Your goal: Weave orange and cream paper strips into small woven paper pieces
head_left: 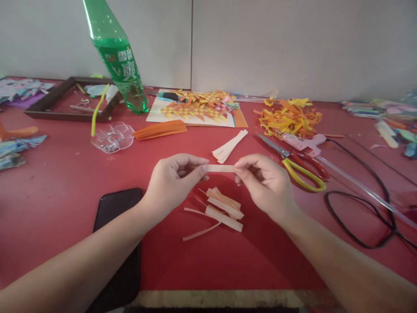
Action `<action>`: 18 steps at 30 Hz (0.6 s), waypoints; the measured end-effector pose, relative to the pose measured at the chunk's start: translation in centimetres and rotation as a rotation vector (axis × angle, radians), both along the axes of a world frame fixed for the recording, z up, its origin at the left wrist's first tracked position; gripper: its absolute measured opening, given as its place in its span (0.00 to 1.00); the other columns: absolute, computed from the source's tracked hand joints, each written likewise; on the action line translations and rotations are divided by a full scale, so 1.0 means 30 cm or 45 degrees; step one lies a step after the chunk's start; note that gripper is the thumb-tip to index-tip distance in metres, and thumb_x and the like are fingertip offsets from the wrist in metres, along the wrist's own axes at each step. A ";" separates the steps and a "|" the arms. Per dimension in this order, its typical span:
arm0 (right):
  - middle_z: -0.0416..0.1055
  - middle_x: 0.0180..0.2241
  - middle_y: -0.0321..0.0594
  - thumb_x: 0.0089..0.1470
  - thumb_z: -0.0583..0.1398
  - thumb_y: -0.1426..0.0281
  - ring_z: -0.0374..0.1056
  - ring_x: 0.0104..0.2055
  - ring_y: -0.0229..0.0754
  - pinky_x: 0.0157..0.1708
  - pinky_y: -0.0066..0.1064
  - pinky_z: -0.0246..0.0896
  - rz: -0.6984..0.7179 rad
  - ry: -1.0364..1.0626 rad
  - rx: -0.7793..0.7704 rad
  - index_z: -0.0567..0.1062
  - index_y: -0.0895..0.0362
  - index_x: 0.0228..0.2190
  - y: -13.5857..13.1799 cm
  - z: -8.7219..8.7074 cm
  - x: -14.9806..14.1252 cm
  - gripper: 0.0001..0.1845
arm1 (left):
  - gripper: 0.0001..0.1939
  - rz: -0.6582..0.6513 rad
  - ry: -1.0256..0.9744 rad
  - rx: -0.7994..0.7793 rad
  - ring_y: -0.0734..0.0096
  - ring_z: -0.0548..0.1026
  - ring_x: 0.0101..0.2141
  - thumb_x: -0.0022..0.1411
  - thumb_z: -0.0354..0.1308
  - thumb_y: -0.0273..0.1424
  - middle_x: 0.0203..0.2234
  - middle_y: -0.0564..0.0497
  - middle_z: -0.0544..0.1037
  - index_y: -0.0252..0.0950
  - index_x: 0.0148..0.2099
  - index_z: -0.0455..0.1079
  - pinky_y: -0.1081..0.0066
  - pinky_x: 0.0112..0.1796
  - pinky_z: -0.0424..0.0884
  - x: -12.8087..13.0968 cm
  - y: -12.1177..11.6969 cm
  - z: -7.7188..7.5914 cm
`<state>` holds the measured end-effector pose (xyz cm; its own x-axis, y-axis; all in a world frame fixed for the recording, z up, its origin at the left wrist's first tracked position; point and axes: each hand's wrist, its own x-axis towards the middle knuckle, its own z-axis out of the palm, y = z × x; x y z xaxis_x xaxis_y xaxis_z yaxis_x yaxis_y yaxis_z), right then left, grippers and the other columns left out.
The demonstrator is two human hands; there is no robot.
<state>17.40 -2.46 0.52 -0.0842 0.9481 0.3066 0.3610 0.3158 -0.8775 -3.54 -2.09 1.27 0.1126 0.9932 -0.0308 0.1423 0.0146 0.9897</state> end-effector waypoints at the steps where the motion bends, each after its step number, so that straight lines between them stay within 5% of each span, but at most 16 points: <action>1: 0.68 0.22 0.31 0.57 0.61 0.70 0.66 0.22 0.34 0.24 0.26 0.65 -0.013 -0.005 -0.017 0.71 0.54 0.31 0.000 0.001 -0.002 0.03 | 0.13 0.001 0.033 0.005 0.69 0.80 0.30 0.57 0.64 0.38 0.30 0.48 0.82 0.34 0.40 0.77 0.71 0.36 0.76 0.000 0.000 0.001; 6: 0.69 0.23 0.32 0.57 0.60 0.65 0.66 0.23 0.35 0.24 0.27 0.63 -0.070 0.046 -0.091 0.67 0.54 0.34 0.013 -0.004 0.011 0.07 | 0.13 -0.016 0.132 0.014 0.69 0.78 0.31 0.57 0.63 0.39 0.32 0.48 0.81 0.35 0.39 0.77 0.72 0.33 0.73 0.002 -0.008 0.015; 10: 0.73 0.32 0.39 0.59 0.58 0.64 0.70 0.35 0.41 0.36 0.34 0.67 -0.156 -0.245 0.120 0.72 0.54 0.35 0.046 -0.024 0.040 0.06 | 0.11 -0.202 0.199 0.095 0.69 0.77 0.31 0.60 0.59 0.38 0.30 0.49 0.80 0.36 0.38 0.76 0.71 0.34 0.72 0.005 -0.029 0.027; 14: 0.72 0.52 0.45 0.61 0.55 0.63 0.64 0.56 0.52 0.56 0.50 0.57 -0.091 -0.658 0.246 0.75 0.52 0.44 0.081 -0.054 0.049 0.13 | 0.10 -0.357 0.647 0.470 0.60 0.75 0.41 0.61 0.57 0.38 0.40 0.45 0.79 0.37 0.36 0.74 0.59 0.47 0.69 0.006 -0.045 0.030; 18: 0.63 0.61 0.46 0.62 0.52 0.61 0.54 0.63 0.57 0.60 0.57 0.49 -0.092 -0.869 0.164 0.69 0.53 0.54 0.097 -0.077 0.035 0.22 | 0.24 -0.541 0.790 0.814 0.50 0.67 0.53 0.57 0.59 0.49 0.52 0.38 0.73 0.35 0.45 0.73 0.51 0.55 0.62 0.006 -0.048 0.026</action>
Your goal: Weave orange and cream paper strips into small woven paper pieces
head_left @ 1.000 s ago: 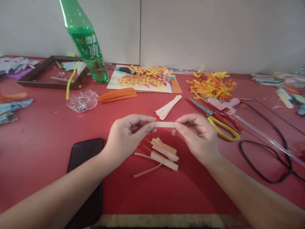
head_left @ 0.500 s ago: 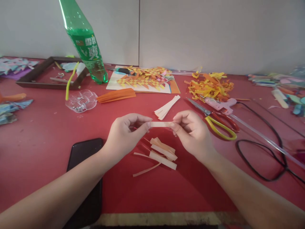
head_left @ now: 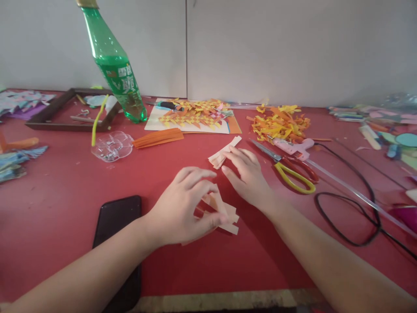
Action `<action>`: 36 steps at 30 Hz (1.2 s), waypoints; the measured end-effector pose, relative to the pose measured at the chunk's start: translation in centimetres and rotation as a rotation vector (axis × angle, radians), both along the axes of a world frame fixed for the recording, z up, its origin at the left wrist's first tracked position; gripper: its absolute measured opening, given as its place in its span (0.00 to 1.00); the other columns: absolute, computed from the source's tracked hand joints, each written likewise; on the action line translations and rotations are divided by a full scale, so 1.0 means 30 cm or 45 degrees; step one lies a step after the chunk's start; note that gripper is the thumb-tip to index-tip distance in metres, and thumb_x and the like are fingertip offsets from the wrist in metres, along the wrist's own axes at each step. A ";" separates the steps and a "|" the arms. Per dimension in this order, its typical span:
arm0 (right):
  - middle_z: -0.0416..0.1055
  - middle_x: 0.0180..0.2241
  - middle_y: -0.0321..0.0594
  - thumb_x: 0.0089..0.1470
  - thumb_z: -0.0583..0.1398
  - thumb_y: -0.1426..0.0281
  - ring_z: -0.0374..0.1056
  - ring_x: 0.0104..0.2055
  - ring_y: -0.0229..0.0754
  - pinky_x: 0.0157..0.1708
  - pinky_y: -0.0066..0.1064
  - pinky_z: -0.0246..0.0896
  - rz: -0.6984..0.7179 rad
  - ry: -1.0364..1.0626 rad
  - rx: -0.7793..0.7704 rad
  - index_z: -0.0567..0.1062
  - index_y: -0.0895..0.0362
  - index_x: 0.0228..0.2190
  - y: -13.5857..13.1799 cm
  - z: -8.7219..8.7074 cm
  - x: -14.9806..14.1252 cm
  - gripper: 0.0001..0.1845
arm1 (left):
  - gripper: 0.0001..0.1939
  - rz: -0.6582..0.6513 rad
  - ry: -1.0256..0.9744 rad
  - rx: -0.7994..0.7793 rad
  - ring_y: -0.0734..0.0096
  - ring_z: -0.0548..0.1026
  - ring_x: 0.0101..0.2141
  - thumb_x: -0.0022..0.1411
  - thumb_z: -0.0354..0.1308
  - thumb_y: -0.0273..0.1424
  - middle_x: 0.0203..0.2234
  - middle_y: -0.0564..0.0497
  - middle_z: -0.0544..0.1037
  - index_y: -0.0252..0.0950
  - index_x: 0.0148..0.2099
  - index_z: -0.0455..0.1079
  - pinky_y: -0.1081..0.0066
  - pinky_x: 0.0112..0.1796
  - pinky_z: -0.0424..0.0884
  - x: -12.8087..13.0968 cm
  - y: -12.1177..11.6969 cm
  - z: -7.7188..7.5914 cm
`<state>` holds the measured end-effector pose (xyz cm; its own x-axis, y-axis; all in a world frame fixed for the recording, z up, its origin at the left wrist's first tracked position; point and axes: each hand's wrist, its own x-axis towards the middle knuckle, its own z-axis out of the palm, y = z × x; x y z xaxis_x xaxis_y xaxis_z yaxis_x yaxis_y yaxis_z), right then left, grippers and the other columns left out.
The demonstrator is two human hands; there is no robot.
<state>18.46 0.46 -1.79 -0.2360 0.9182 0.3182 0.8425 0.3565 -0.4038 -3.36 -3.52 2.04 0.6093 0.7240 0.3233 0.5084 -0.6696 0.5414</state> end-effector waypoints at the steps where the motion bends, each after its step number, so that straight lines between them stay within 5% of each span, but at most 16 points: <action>1: 0.62 0.61 0.46 0.62 0.51 0.61 0.52 0.64 0.58 0.59 0.57 0.49 -0.024 -0.031 -0.015 0.69 0.53 0.55 0.002 -0.003 -0.005 0.22 | 0.28 -0.131 0.027 0.011 0.50 0.66 0.55 0.55 0.60 0.52 0.53 0.38 0.72 0.35 0.48 0.72 0.51 0.56 0.61 0.001 -0.001 -0.003; 3: 0.62 0.62 0.46 0.62 0.51 0.62 0.52 0.64 0.59 0.59 0.58 0.49 -0.060 -0.096 -0.041 0.71 0.51 0.54 0.003 -0.008 -0.014 0.21 | 0.32 -0.363 0.114 0.023 0.49 0.62 0.59 0.54 0.61 0.53 0.56 0.39 0.70 0.36 0.53 0.71 0.51 0.58 0.58 0.004 -0.002 -0.010; 6: 0.65 0.60 0.44 0.63 0.51 0.63 0.55 0.62 0.57 0.58 0.58 0.50 -0.083 -0.155 -0.030 0.75 0.49 0.50 0.005 -0.013 -0.019 0.19 | 0.21 -0.457 0.228 0.043 0.53 0.62 0.60 0.63 0.56 0.43 0.59 0.43 0.68 0.40 0.55 0.70 0.54 0.60 0.56 0.006 -0.003 -0.025; 14: 0.72 0.53 0.43 0.62 0.53 0.65 0.61 0.56 0.52 0.57 0.49 0.53 -0.054 -0.147 0.105 0.78 0.52 0.46 0.012 -0.028 -0.009 0.17 | 0.13 -0.248 0.203 0.018 0.66 0.75 0.41 0.69 0.50 0.33 0.39 0.48 0.78 0.42 0.48 0.75 0.63 0.47 0.69 0.010 0.012 -0.030; 20: 0.67 0.57 0.43 0.62 0.53 0.65 0.58 0.58 0.54 0.57 0.51 0.51 -0.105 -0.176 0.116 0.78 0.46 0.47 0.004 -0.026 -0.018 0.17 | 0.16 -0.230 0.192 0.019 0.62 0.73 0.45 0.64 0.56 0.36 0.45 0.47 0.78 0.41 0.54 0.70 0.59 0.51 0.65 0.007 0.005 -0.024; 27: 0.70 0.53 0.41 0.61 0.54 0.65 0.60 0.56 0.52 0.56 0.51 0.52 -0.099 -0.141 0.091 0.79 0.46 0.45 0.006 -0.027 -0.016 0.16 | 0.20 -0.175 -0.012 -0.083 0.60 0.74 0.44 0.62 0.57 0.45 0.42 0.46 0.79 0.36 0.49 0.71 0.59 0.49 0.65 0.011 -0.001 -0.013; 31: 0.73 0.49 0.45 0.59 0.55 0.66 0.64 0.54 0.52 0.56 0.50 0.55 -0.090 0.063 0.205 0.77 0.53 0.46 0.002 -0.013 -0.005 0.16 | 0.15 -0.017 -0.191 -0.157 0.63 0.74 0.44 0.66 0.54 0.40 0.41 0.46 0.79 0.36 0.49 0.70 0.61 0.48 0.66 0.005 0.010 -0.012; 36: 0.71 0.51 0.45 0.59 0.57 0.65 0.65 0.56 0.49 0.57 0.46 0.60 0.028 0.732 0.170 0.73 0.51 0.49 -0.038 0.019 -0.008 0.16 | 0.17 0.300 -0.492 -0.372 0.62 0.71 0.50 0.63 0.57 0.38 0.49 0.44 0.74 0.37 0.51 0.66 0.59 0.52 0.65 0.006 0.039 -0.031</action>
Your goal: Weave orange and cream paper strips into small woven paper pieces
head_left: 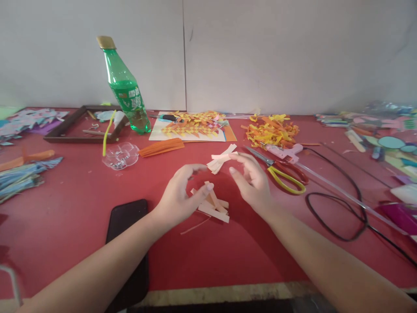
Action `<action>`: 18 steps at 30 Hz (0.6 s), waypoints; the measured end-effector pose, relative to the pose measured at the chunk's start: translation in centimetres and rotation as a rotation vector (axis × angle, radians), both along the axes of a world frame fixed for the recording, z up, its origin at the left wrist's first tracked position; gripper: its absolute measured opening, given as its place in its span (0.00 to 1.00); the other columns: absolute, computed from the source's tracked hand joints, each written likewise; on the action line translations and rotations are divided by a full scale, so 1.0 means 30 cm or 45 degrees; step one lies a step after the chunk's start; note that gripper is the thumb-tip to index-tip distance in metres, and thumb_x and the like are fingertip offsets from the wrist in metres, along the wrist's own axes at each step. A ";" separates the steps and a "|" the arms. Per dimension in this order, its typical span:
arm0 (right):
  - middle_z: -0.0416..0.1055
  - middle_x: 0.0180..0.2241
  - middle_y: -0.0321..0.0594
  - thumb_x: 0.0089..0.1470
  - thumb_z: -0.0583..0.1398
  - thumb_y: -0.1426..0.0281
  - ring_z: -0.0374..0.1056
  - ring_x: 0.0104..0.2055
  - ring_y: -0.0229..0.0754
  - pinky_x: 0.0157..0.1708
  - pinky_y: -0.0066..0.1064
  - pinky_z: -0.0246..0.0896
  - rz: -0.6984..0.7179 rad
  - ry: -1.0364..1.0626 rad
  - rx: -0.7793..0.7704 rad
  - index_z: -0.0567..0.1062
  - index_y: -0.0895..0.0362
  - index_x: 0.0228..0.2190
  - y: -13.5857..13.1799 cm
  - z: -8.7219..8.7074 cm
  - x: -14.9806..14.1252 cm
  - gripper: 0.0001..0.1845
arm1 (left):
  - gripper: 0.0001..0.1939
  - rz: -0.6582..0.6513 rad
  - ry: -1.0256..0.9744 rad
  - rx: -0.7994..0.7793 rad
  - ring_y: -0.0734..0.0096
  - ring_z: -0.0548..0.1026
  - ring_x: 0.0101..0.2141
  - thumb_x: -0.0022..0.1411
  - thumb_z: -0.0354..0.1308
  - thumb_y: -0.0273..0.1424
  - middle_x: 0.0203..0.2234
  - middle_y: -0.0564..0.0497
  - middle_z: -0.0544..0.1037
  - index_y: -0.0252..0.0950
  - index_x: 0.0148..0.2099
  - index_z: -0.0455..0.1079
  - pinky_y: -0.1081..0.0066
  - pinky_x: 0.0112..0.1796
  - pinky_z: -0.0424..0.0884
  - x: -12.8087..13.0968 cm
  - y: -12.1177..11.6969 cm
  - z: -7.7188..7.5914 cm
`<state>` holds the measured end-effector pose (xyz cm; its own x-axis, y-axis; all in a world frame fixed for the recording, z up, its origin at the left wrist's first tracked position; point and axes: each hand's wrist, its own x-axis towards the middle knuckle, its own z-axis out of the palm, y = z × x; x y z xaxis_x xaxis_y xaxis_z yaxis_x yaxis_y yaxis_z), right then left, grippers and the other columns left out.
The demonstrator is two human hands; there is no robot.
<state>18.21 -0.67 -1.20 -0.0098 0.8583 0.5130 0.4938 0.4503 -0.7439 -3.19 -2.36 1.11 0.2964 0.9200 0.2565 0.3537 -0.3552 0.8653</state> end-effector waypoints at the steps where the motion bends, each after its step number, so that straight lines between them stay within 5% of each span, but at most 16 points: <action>1: 0.71 0.51 0.43 0.59 0.57 0.65 0.66 0.56 0.48 0.57 0.45 0.61 0.072 0.172 -0.036 0.74 0.50 0.48 -0.009 0.001 -0.003 0.15 | 0.19 0.026 -0.088 -0.064 0.62 0.70 0.52 0.62 0.58 0.38 0.51 0.43 0.72 0.37 0.53 0.65 0.59 0.52 0.65 0.002 0.006 -0.003; 5: 0.70 0.54 0.38 0.60 0.57 0.64 0.66 0.57 0.46 0.61 0.47 0.58 0.421 0.602 -0.190 0.73 0.44 0.49 -0.039 -0.006 -0.010 0.15 | 0.29 0.036 -0.384 -0.277 0.60 0.69 0.54 0.56 0.65 0.38 0.57 0.40 0.68 0.38 0.56 0.59 0.63 0.47 0.70 0.011 0.020 0.000; 9: 0.65 0.58 0.39 0.60 0.59 0.65 0.63 0.60 0.47 0.62 0.47 0.56 0.628 0.538 -0.309 0.72 0.44 0.53 -0.069 0.007 -0.018 0.19 | 0.35 -0.009 -0.548 -0.464 0.66 0.76 0.39 0.51 0.69 0.38 0.48 0.42 0.75 0.38 0.57 0.58 0.68 0.35 0.75 0.014 0.017 0.016; 13: 0.69 0.53 0.40 0.59 0.60 0.69 0.65 0.57 0.44 0.59 0.42 0.61 0.611 0.400 -0.341 0.75 0.46 0.48 -0.084 0.020 -0.035 0.16 | 0.21 0.132 -0.439 -0.429 0.70 0.77 0.33 0.54 0.67 0.39 0.34 0.49 0.77 0.36 0.47 0.68 0.73 0.31 0.73 0.009 0.016 0.011; 18: 0.75 0.40 0.37 0.58 0.61 0.68 0.72 0.46 0.39 0.49 0.34 0.69 0.454 0.568 -0.325 0.73 0.49 0.39 -0.067 0.024 -0.038 0.05 | 0.15 0.131 -0.374 -0.391 0.73 0.77 0.31 0.55 0.66 0.38 0.30 0.52 0.78 0.36 0.41 0.71 0.75 0.32 0.72 0.009 0.017 0.000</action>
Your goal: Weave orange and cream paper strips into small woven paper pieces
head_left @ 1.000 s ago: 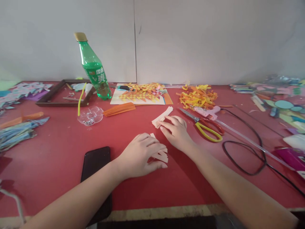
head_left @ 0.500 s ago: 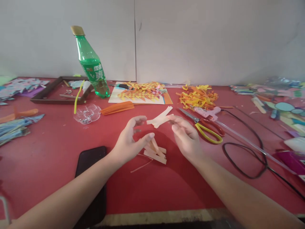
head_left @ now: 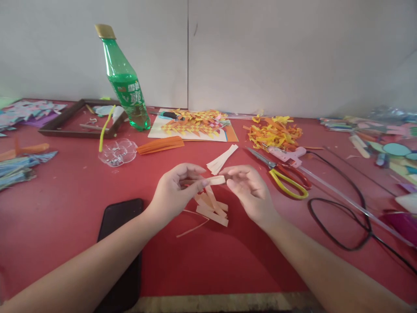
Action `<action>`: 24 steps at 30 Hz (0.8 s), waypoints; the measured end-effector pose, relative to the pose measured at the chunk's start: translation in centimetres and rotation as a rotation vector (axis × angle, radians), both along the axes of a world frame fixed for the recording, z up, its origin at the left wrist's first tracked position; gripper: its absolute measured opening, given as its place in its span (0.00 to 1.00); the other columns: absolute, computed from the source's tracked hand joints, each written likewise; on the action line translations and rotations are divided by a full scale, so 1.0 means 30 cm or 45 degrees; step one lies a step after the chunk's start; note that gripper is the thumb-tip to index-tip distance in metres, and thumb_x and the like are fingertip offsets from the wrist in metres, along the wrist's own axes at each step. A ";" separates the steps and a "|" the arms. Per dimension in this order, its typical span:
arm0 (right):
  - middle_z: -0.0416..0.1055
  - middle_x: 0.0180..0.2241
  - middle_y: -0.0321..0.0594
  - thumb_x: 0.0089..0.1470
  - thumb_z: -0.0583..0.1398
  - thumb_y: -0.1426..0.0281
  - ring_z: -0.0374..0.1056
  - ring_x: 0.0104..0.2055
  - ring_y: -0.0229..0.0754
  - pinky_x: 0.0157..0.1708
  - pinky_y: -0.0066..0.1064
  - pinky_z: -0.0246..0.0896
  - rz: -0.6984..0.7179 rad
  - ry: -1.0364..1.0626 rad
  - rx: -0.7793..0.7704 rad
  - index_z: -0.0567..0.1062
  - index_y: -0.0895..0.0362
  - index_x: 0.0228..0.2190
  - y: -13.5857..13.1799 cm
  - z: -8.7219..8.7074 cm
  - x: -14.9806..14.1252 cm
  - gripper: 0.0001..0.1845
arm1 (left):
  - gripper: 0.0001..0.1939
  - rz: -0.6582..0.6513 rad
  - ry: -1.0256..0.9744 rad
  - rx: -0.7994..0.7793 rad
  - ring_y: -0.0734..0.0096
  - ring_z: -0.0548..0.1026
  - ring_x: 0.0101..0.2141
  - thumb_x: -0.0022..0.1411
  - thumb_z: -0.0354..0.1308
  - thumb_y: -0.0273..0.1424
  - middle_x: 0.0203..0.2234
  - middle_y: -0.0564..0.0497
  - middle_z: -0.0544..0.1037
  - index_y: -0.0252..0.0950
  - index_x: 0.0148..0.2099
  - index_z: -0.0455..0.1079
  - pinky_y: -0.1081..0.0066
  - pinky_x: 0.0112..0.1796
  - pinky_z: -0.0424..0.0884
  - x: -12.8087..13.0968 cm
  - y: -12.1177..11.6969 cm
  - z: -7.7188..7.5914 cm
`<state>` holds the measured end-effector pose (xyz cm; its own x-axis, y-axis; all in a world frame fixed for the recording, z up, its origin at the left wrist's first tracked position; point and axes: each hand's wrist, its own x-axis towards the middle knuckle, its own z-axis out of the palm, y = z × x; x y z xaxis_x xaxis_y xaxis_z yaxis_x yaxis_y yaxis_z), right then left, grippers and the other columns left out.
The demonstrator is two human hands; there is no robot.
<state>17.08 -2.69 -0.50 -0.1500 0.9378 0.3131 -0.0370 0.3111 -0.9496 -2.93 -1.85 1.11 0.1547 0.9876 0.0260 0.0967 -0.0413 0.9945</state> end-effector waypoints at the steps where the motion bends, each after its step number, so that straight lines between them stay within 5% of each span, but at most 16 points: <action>1: 0.75 0.40 0.37 0.58 0.61 0.66 0.73 0.45 0.39 0.48 0.33 0.69 -0.009 -0.019 -0.031 0.73 0.49 0.40 0.002 0.003 0.002 0.06 | 0.15 -0.025 0.011 -0.001 0.73 0.78 0.31 0.54 0.66 0.38 0.30 0.52 0.78 0.37 0.42 0.71 0.75 0.32 0.72 0.001 -0.001 0.001; 9: 0.79 0.30 0.38 0.55 0.62 0.62 0.76 0.31 0.39 0.31 0.28 0.72 0.045 -0.263 -0.228 0.78 0.53 0.33 -0.012 0.018 -0.004 0.09 | 0.12 -0.250 -0.044 -0.050 0.76 0.76 0.26 0.63 0.58 0.35 0.27 0.53 0.79 0.37 0.48 0.69 0.75 0.30 0.74 -0.002 -0.005 0.002; 19: 0.78 0.26 0.39 0.53 0.64 0.60 0.74 0.28 0.40 0.32 0.33 0.73 -0.070 -0.231 -0.247 0.78 0.55 0.29 0.015 0.014 -0.004 0.11 | 0.31 -0.162 -0.143 -0.066 0.64 0.79 0.36 0.46 0.72 0.36 0.38 0.47 0.77 0.37 0.51 0.64 0.68 0.35 0.77 -0.013 -0.011 0.013; 24: 0.78 0.26 0.38 0.52 0.64 0.60 0.74 0.28 0.40 0.32 0.32 0.72 -0.088 -0.227 -0.245 0.78 0.55 0.29 0.011 0.013 -0.006 0.11 | 0.23 -0.072 -0.055 -0.049 0.67 0.79 0.33 0.48 0.71 0.36 0.34 0.49 0.76 0.35 0.45 0.68 0.69 0.35 0.77 -0.010 -0.010 0.008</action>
<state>16.89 -2.35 -0.11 -0.1205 0.9874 0.1026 0.1512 0.1204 -0.9811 -3.22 -2.16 1.34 0.2095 0.9778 -0.0044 0.0525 -0.0067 0.9986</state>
